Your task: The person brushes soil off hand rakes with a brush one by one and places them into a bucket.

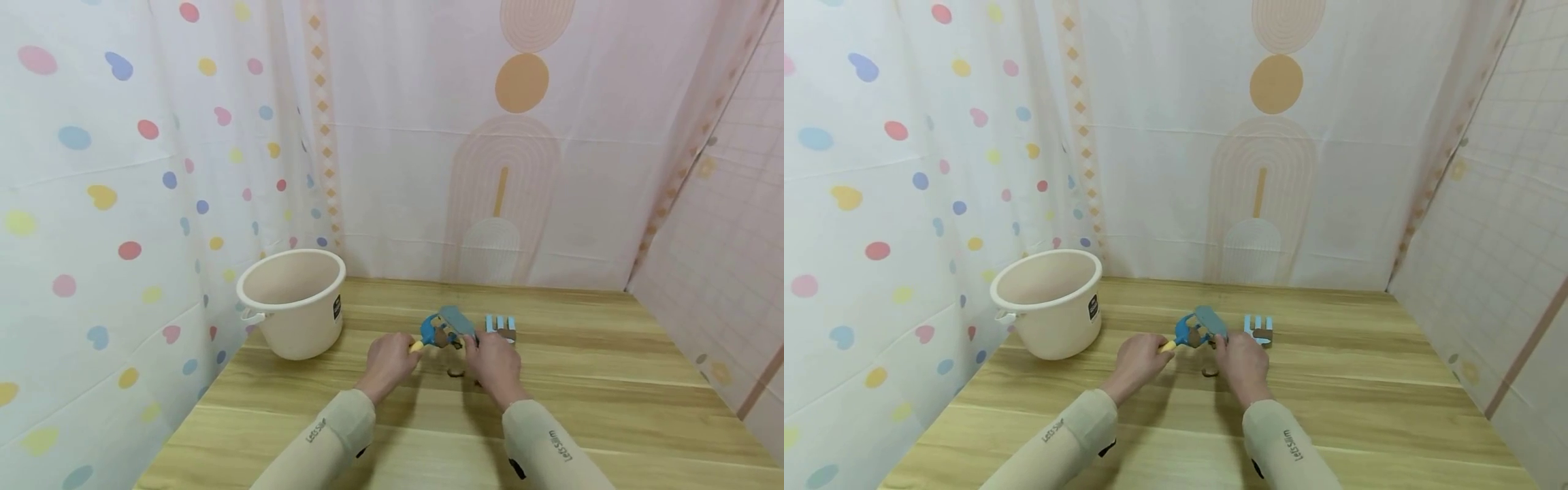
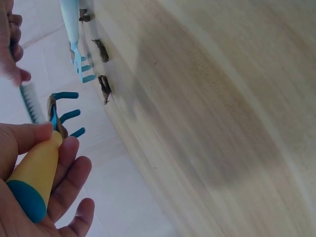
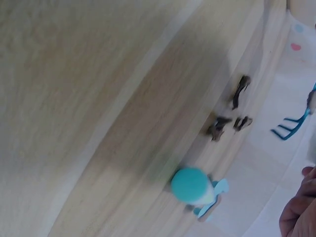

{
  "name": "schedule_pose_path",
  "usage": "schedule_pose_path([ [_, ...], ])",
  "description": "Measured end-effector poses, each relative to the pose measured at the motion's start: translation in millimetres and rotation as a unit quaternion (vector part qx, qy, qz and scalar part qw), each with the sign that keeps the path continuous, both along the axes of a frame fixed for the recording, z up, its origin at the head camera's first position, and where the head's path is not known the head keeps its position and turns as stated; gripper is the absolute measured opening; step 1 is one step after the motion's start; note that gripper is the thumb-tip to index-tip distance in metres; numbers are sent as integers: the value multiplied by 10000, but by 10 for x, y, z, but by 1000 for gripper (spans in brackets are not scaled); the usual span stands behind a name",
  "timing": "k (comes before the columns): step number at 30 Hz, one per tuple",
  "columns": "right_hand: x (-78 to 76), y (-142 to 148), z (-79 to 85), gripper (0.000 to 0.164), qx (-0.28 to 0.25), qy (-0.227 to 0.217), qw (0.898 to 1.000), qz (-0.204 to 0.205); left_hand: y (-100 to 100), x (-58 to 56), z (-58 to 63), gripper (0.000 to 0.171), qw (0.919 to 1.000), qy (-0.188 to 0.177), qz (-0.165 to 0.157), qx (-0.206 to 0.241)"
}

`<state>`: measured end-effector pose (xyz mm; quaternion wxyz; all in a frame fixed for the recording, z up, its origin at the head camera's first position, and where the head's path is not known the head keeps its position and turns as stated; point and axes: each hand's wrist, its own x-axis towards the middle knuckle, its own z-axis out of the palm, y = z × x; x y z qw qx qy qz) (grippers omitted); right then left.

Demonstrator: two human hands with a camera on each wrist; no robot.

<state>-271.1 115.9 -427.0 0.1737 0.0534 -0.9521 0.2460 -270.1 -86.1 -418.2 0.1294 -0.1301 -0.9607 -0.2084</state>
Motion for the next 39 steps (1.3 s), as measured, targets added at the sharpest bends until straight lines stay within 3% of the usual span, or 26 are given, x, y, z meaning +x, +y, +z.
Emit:
schedule_pose_path([
  [4, 26, -69, -28, 27, -19, 140, 9990, 414, -1, 1, 16, 16, 10000, -14, 6, -80],
  [10, 39, -96, -85, 25, 95, -17, 9999, 46, -2, 27, -13, 18, 9999, 40, -41, -115],
  [18, 32, -74, -82, 25, 39, -110, 9999, -71, 10, 16, -36, 18, 9997, 200, -51, -89],
  [25, -4, 49, -79, 30, 133, -509, 9981, -323, 24, 41, -19, 17, 9997, 189, -131, -91],
  [28, 11, 72, -63, 27, 133, -360, 9988, -301, 32, 49, -7, 18, 9998, 112, -160, -59],
  [34, 55, -47, -54, 25, -68, 113, 9989, 446, 42, 43, 14, 16, 9999, 58, -18, -148],
  [39, 49, -96, -101, 23, -4, 117, 9997, 191, 38, 45, 14, 13, 10000, 22, -39, -66],
])
